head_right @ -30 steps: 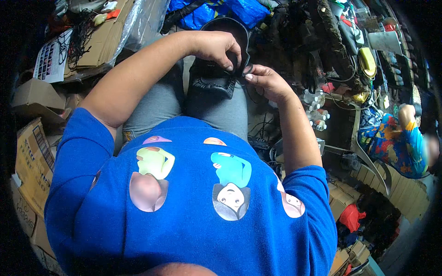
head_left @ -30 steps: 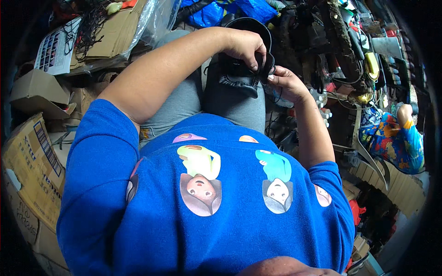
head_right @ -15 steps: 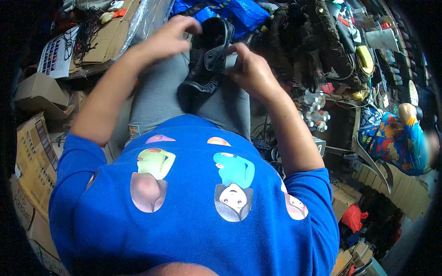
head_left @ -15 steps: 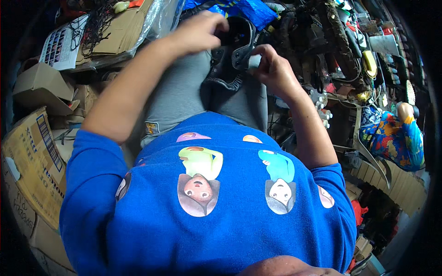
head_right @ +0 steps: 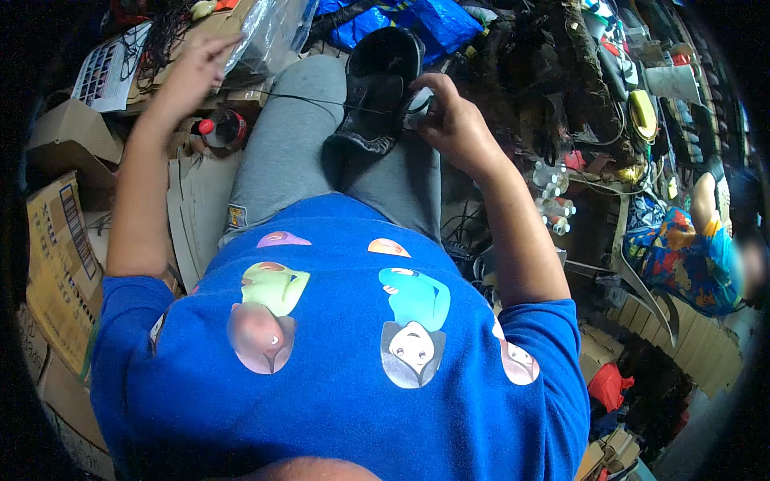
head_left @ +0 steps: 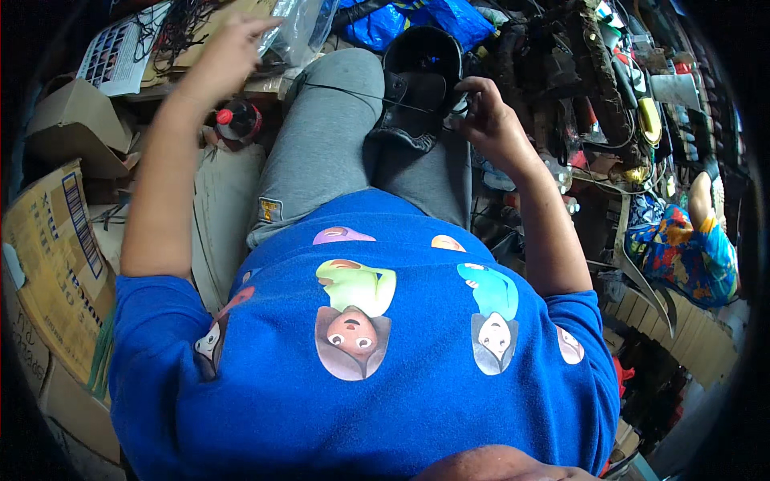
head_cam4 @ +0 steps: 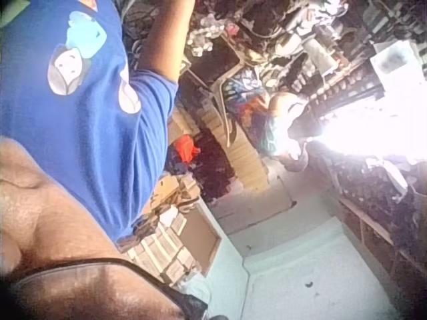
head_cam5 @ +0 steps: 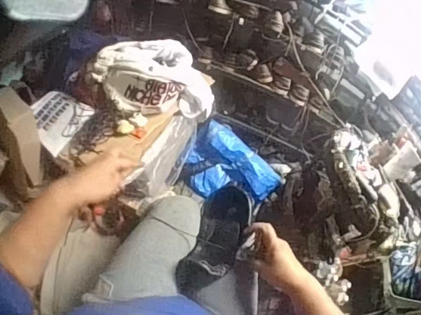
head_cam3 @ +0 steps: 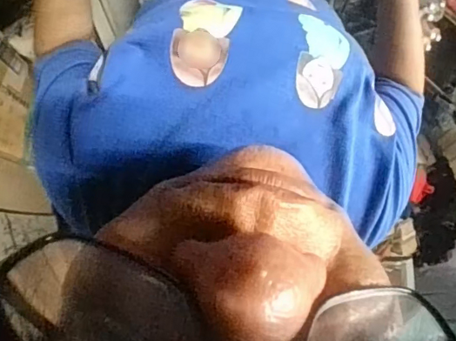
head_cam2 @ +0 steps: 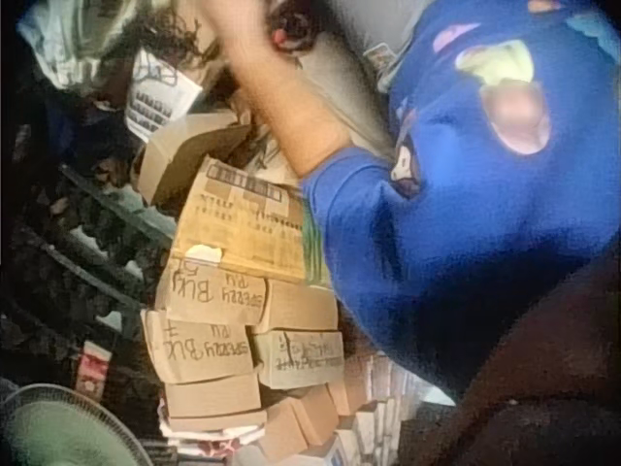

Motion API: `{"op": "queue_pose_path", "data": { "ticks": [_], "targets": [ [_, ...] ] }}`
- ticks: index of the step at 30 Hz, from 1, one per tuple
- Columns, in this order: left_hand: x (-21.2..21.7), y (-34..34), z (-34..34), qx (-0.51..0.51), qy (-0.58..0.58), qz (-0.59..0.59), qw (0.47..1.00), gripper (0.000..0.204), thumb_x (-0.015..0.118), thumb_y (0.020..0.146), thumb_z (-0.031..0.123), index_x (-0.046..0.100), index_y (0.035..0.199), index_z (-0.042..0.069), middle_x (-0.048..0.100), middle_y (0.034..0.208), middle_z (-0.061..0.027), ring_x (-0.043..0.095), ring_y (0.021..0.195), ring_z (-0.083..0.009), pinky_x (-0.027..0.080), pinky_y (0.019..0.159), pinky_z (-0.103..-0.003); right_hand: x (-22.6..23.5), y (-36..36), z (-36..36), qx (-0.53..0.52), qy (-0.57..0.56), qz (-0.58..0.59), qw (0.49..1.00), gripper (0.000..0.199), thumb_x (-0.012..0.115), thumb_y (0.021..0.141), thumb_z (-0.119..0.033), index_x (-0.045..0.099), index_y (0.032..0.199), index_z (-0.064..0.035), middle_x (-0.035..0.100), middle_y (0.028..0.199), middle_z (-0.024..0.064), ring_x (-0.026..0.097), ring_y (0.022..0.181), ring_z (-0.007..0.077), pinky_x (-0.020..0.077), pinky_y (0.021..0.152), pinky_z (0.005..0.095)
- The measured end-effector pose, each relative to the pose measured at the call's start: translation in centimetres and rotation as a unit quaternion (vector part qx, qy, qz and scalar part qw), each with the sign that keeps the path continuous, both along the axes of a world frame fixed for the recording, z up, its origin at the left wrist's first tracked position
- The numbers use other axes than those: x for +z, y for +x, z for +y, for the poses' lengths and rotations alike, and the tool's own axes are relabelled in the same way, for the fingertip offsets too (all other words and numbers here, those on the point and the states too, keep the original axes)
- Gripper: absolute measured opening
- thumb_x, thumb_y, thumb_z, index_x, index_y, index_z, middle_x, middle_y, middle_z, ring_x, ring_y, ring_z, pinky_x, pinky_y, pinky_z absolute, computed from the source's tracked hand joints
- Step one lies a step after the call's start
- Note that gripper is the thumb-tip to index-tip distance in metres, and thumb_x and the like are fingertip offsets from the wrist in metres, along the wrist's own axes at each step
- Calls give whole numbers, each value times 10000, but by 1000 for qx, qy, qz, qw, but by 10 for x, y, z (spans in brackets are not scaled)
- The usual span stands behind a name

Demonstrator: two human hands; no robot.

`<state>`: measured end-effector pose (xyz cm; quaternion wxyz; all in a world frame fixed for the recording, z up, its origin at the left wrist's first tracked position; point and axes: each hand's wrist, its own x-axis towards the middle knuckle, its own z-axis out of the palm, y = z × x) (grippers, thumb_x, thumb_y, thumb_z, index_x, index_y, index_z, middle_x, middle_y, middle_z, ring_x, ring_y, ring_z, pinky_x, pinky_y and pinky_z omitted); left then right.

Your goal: The recorder is threading shoelaces through the eyelets of a black leather boot.

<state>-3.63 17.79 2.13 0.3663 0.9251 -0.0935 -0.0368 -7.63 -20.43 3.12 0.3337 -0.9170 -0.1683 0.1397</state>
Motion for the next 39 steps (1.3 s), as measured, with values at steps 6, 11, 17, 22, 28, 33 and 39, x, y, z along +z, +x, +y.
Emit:
{"op": "queue_pose_path", "data": {
  "ticks": [6, 11, 17, 22, 28, 33, 39],
  "targets": [
    [-10, -49, -105, -131, -86, -123, 980, 154, 654, 752, 47, 688, 893, 98, 570, 761, -65, 581, 778, -192, 453, 735, -330, -29, -2, -11, -36, 205, 62, 976, 522, 667, 760, 18, 439, 1202, -142, 392, 705, -38, 377, 660, 70, 348, 610, 212],
    [-25, -53, -135, -91, 133, -241, 957, 152, 712, 705, 143, 700, 849, 188, 571, 777, -14, 554, 857, -198, 338, 834, -370, -25, -5, -7, -55, 222, 79, 970, 495, 666, 778, 22, 447, 1196, -129, 376, 708, -58, 373, 666, 64, 342, 613, 206],
    [-33, -31, -144, -145, -29, -219, 964, 185, 712, 712, 176, 721, 891, 224, 526, 779, -1, 529, 855, -197, 341, 801, -357, -31, 9, -17, -30, 274, 134, 952, 509, 678, 770, 42, 483, 1207, -132, 366, 716, -63, 393, 672, 48, 354, 623, 193],
    [-37, -28, -146, -147, 9, -193, 970, 200, 703, 716, 165, 727, 891, 258, 515, 804, -4, 517, 870, -200, 336, 817, -352, -34, 15, -18, -25, 283, 131, 950, 476, 684, 759, 53, 529, 1171, -127, 376, 736, -71, 403, 682, 41, 368, 625, 192],
    [-38, -26, -146, -148, 17, -168, 974, 215, 688, 718, 149, 727, 897, 260, 514, 809, -7, 512, 892, -197, 326, 833, -355, -34, 16, -17, -35, 274, 134, 952, 455, 686, 752, 59, 553, 1144, -130, 388, 742, -74, 409, 687, 39, 373, 629, 188],
    [-37, -23, -151, -163, 28, -142, 976, 215, 660, 731, 136, 726, 899, 253, 513, 794, -3, 507, 906, -197, 321, 834, -360, -34, 17, -16, -22, 287, 134, 948, 473, 684, 751, 62, 552, 1161, -134, 383, 736, -77, 415, 688, 40, 381, 643, 182],
    [-34, -21, -141, -219, 12, -95, 971, 280, 623, 707, 83, 722, 922, 233, 548, 840, 2, 503, 954, -195, 307, 886, -374, -29, 1, -11, -99, 275, 56, 955, 407, 719, 752, 1, 589, 1127, -90, 506, 764, -47, 474, 725, 48, 416, 678, 204]
  ]
}}
